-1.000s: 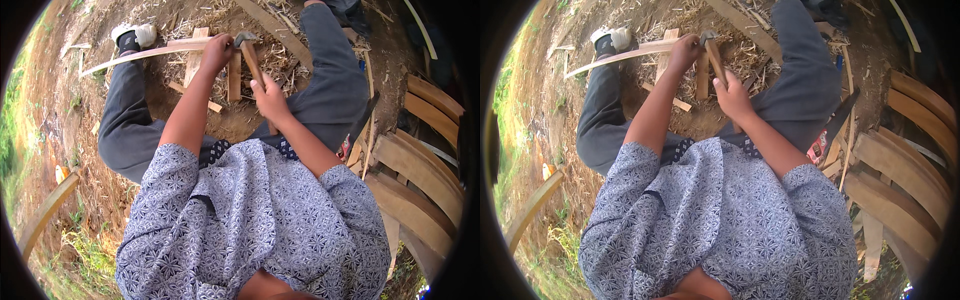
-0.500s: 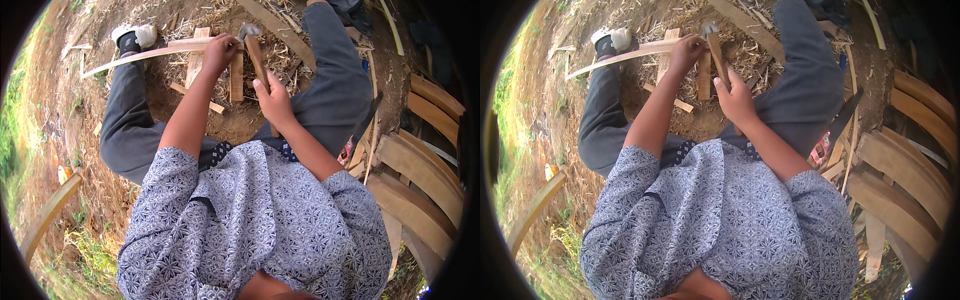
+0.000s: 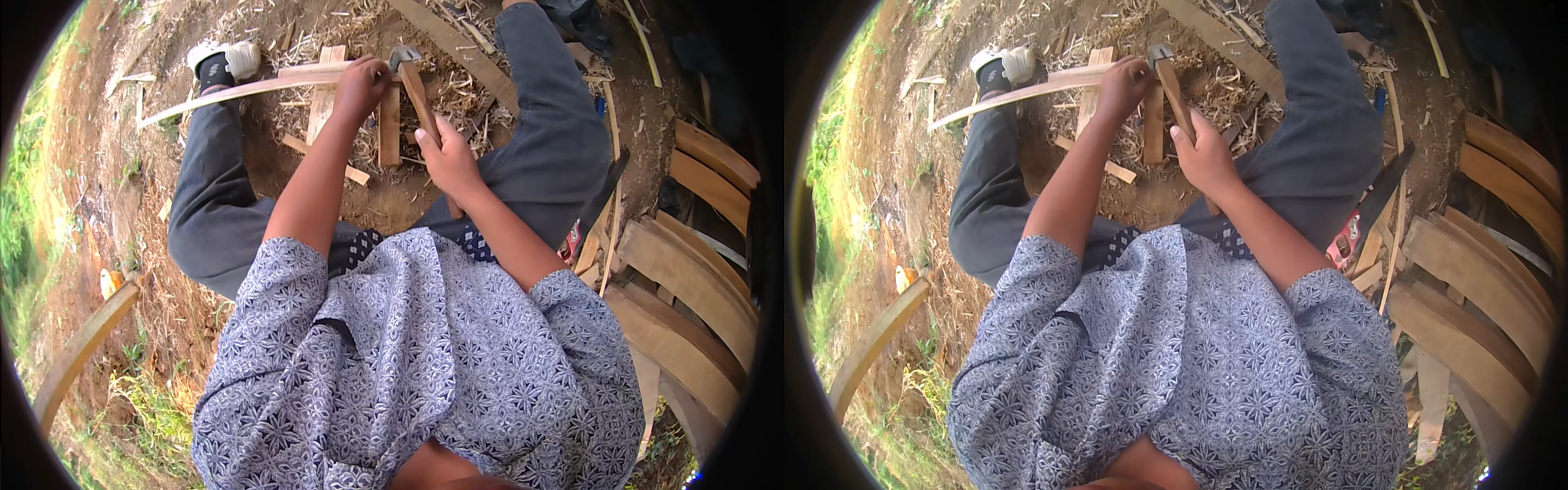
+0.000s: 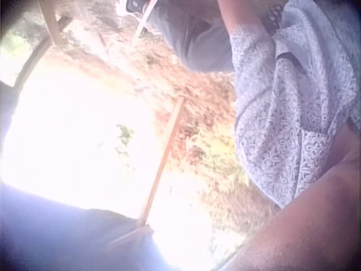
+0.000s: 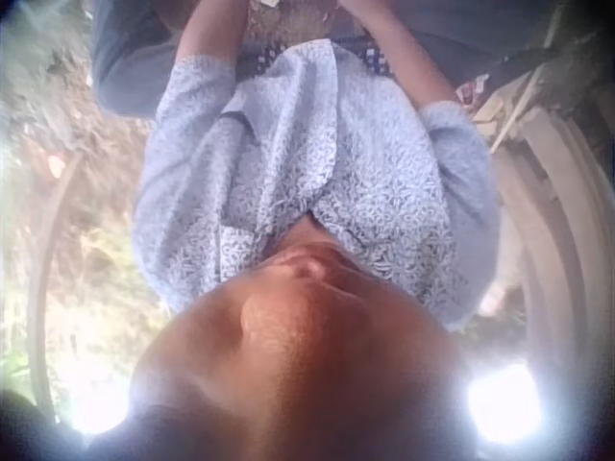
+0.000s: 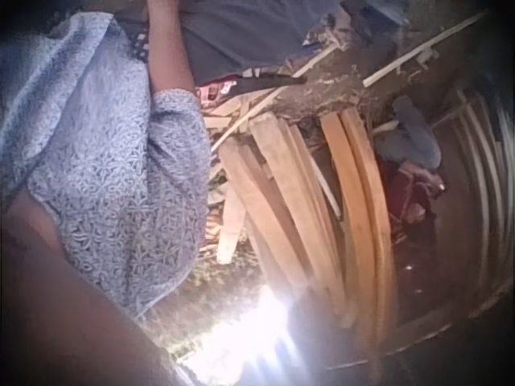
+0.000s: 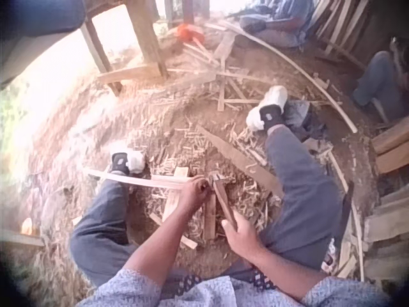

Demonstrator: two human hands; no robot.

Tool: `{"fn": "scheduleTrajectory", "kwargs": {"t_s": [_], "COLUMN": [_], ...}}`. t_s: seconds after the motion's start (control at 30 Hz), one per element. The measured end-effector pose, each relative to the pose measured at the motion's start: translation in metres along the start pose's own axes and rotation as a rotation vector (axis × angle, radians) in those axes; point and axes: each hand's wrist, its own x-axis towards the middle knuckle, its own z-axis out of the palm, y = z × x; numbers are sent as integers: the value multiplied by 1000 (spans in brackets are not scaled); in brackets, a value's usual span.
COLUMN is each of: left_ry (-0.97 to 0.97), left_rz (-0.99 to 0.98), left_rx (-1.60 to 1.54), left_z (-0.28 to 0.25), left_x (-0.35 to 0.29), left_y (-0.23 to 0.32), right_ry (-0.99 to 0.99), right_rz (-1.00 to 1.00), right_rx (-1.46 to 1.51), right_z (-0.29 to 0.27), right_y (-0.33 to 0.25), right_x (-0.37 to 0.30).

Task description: The person sits on the ground and assembles small wooden pieces into a frame-like structure. They use a hammer to drive nails and a hand saw to cut a thin wooden strip, then fit the pieces together.

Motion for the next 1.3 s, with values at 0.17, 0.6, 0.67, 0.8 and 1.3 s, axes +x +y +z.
{"fn": "scheduleTrajectory", "kwargs": {"t_s": [0.17, 0.6, 0.67, 0.8, 1.3], "left_ry": [-166, -491, -487, -451, -691], "left_rz": [-82, 144, 118, 116, -241], "left_rx": [-51, 563, 526, 492, 115], "left_z": [-9, -49, -48, -46, -34], "left_x": [7, 28, 26, 24, 60], "left_y": [-4, -24, -27, -27, -43], "right_ry": [25, -59, -59, -67, 15], "right_rz": [35, 193, 194, 219, 195], "right_rx": [397, 531, 520, 529, 366], "right_z": [-2, -1, -1, -2, 9], "right_y": [-8, -21, -21, -21, 1], "right_x": [-8, -10, -10, -9, -9]}}
